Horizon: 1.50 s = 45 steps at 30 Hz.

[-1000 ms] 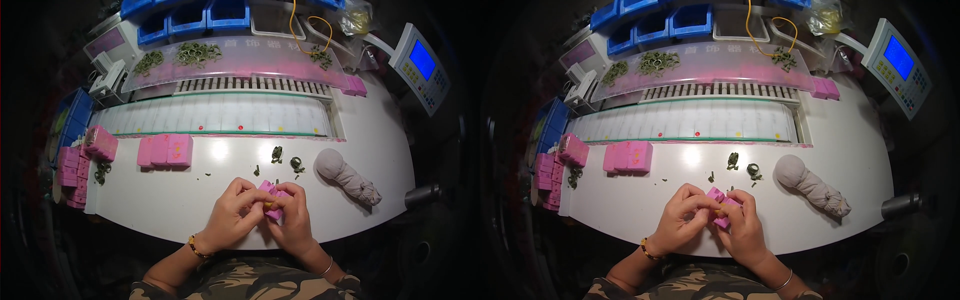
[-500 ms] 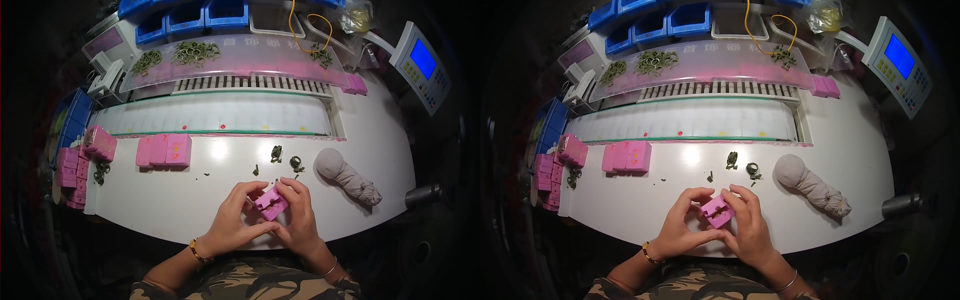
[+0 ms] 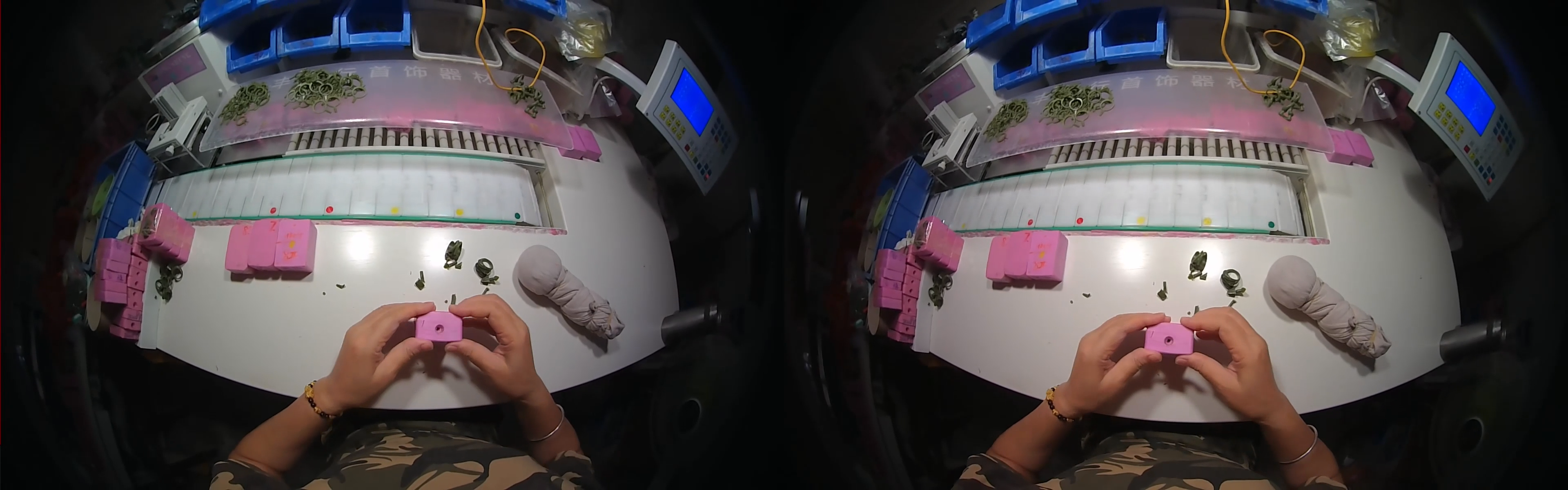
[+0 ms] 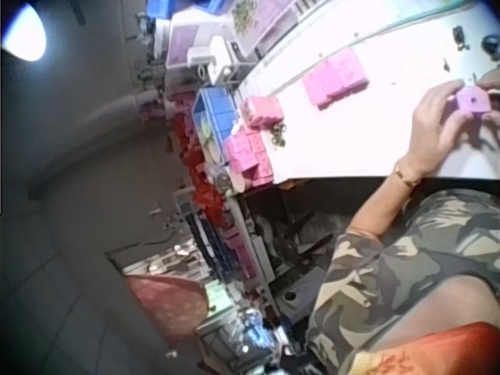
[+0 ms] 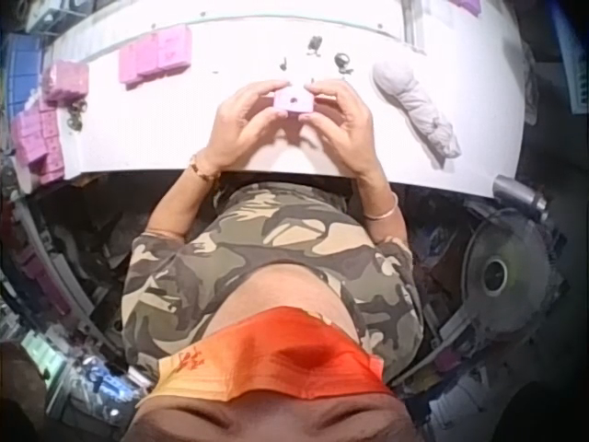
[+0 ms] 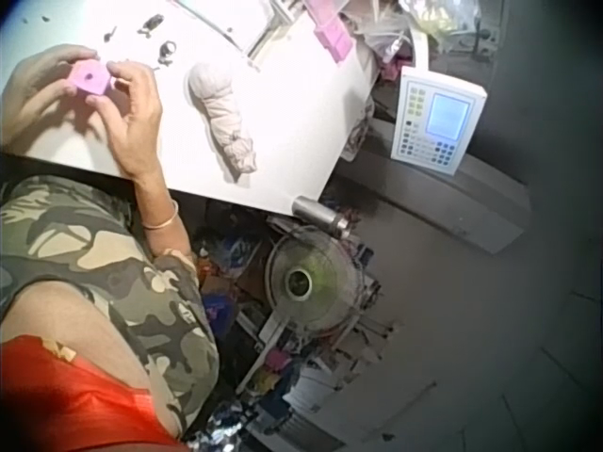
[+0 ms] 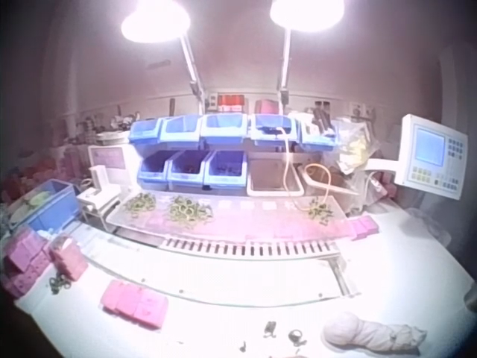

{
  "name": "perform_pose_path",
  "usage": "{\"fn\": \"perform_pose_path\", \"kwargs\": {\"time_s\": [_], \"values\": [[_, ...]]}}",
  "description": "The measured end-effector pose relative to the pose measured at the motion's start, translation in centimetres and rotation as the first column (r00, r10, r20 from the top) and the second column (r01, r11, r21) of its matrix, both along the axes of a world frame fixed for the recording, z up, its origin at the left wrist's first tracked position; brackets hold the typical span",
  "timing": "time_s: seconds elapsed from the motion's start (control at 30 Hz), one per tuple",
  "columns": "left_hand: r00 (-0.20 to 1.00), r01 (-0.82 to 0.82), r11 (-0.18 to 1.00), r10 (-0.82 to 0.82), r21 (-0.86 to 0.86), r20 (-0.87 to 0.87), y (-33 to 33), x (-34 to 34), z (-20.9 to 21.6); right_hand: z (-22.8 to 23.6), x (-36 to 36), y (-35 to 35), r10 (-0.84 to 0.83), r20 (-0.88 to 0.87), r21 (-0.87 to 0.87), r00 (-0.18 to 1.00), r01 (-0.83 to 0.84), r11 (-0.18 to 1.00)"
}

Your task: The person assembles small wax jewelry figures by hand, removing pieces from a pink mold, fitting them together, and smoothing the surface with a cloth.

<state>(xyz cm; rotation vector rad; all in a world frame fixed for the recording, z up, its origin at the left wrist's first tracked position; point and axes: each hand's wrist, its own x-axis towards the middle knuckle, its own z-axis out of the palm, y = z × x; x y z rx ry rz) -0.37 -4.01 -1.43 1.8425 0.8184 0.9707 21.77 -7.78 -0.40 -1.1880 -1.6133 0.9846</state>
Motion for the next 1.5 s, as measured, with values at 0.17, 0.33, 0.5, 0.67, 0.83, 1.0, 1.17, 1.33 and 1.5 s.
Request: {"fn": "perform_pose_path", "kwargs": {"time_s": [0.17,0.33,0.5,0.67,0.83,1.0,1.17,1.33,1.5], "values": [[0.998,-0.027,0.988,0.037,-0.153,0.059,0.1,0.4,0.1,-0.1,-1.1,-0.2,-0.071,-0.056,-0.021,0.996,0.069,0.997],[0.979,-0.023,0.955,0.081,-0.295,0.185,-0.4,1.6,-0.3,-1.3,-2.0,-1.4,-0.112,-0.104,-0.143,0.988,0.096,0.985],[0.938,0.067,0.848,0.126,-0.526,0.322,-0.3,2.8,0.2,-1.6,-3.0,-2.5,-0.120,-0.439,-0.288,0.890,-0.013,0.957],[0.932,0.188,0.772,0.054,-0.607,0.357,-0.1,3.0,0.4,-1.7,-3.1,-2.9,-0.160,-0.509,-0.323,0.846,-0.016,0.946],[0.900,0.180,0.784,0.112,-0.594,0.420,-0.2,2.9,0.1,-0.4,-2.8,-2.5,-0.224,-0.581,-0.384,0.782,-0.021,0.923],[0.893,0.119,0.829,0.151,-0.546,0.424,-0.6,2.5,-0.4,-0.2,-2.3,-2.3,-0.226,-0.589,-0.355,0.776,0.003,0.935],[0.921,0.205,0.854,-0.003,-0.478,0.390,-1.1,2.6,-0.2,-0.6,-1.8,-1.7,-0.272,-0.696,-0.380,0.665,-0.020,0.925],[0.934,0.179,0.873,-0.006,-0.453,0.356,-1.1,2.7,0.7,-0.3,-1.7,-1.6,-0.247,-0.746,-0.391,0.619,-0.108,0.914],[0.976,0.024,0.957,0.040,-0.288,0.215,-1.5,3.0,-0.1,0.6,-2.7,-1.9,-0.190,-0.692,-0.352,0.697,-0.096,0.931]]}}
